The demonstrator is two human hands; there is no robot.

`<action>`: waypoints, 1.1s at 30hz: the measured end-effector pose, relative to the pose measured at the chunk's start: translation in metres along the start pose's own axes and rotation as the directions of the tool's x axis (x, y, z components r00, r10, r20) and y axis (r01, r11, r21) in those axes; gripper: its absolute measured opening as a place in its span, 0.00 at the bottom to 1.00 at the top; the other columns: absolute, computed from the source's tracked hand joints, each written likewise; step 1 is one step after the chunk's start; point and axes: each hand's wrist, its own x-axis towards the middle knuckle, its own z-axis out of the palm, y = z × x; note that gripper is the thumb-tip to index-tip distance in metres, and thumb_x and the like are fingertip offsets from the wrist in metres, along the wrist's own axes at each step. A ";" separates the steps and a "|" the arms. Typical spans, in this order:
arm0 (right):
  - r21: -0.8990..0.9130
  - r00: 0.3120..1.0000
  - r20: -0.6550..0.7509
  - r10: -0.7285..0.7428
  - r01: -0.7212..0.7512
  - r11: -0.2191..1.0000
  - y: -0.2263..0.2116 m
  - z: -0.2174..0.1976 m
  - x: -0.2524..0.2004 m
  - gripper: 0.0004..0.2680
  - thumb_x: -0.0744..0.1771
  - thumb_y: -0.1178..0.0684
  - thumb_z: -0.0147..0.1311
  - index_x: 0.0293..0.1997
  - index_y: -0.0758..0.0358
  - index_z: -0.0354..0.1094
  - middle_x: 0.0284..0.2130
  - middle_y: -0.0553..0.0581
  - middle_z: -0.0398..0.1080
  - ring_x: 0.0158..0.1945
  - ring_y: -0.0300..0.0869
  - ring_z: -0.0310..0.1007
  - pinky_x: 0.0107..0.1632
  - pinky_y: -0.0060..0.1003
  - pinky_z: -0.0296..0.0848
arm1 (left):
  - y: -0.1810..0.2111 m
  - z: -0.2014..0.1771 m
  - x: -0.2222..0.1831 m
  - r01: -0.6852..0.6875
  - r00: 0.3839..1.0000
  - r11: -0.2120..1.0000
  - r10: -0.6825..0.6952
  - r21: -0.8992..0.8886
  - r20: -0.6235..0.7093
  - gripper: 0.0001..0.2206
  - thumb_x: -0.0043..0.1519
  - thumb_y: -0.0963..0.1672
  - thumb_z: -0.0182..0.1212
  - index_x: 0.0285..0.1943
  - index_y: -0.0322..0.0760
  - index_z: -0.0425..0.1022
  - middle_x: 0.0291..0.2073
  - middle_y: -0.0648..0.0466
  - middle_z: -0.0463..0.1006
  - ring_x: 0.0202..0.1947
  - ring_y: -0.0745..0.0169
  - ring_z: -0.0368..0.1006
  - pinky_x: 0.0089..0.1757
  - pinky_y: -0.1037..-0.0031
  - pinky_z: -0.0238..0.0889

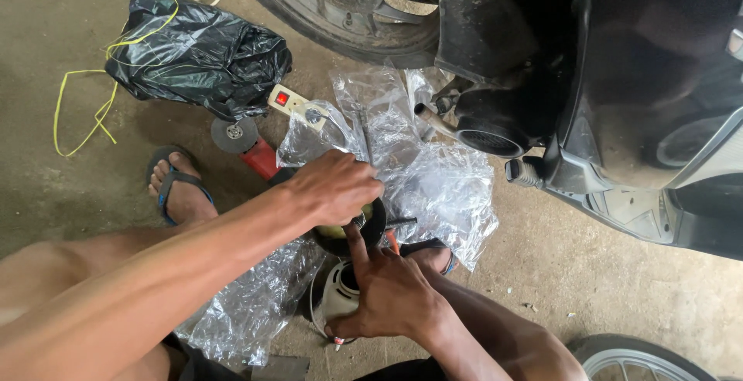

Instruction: The person sits on the floor of a motorcycle repair area and works on a scooter exhaust muffler, holding it steady while hammering and prying at the perforated tip with a hammer and a screwdriver to free a component, repositioning the muffler repeatedly as they work.

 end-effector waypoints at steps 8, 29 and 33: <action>-0.010 1.000 -0.007 -0.016 0.016 1.000 0.002 0.008 0.002 0.52 0.58 0.27 0.62 0.75 0.83 0.27 0.32 0.76 0.75 0.38 0.67 0.78 0.55 0.52 0.62 | -0.001 -0.010 -0.001 -0.003 1.000 1.000 0.003 -0.025 0.011 0.02 0.55 0.36 0.61 0.31 0.32 0.78 0.26 0.43 0.82 0.19 0.55 0.76 0.28 0.65 0.75; 0.090 0.982 -0.023 0.188 -0.185 0.979 0.016 -0.017 0.003 0.48 0.58 0.28 0.63 0.79 0.56 0.27 0.41 0.66 0.78 0.37 0.60 0.82 0.42 0.51 0.81 | -0.003 0.009 -0.056 0.120 0.981 0.944 -0.161 -0.307 -0.112 0.74 0.30 0.53 0.92 0.81 0.39 0.31 0.76 0.40 0.49 0.69 0.38 0.57 0.61 0.55 0.61; 0.162 0.998 0.002 0.061 -0.061 0.985 0.022 -0.020 -0.006 0.50 0.58 0.29 0.62 0.79 0.61 0.23 0.52 0.67 0.74 0.47 0.59 0.82 0.51 0.49 0.82 | -0.009 0.025 -0.049 0.087 0.964 0.952 -0.154 -0.292 -0.215 0.60 0.36 0.57 0.86 0.72 0.41 0.46 0.68 0.43 0.65 0.57 0.39 0.72 0.48 0.55 0.76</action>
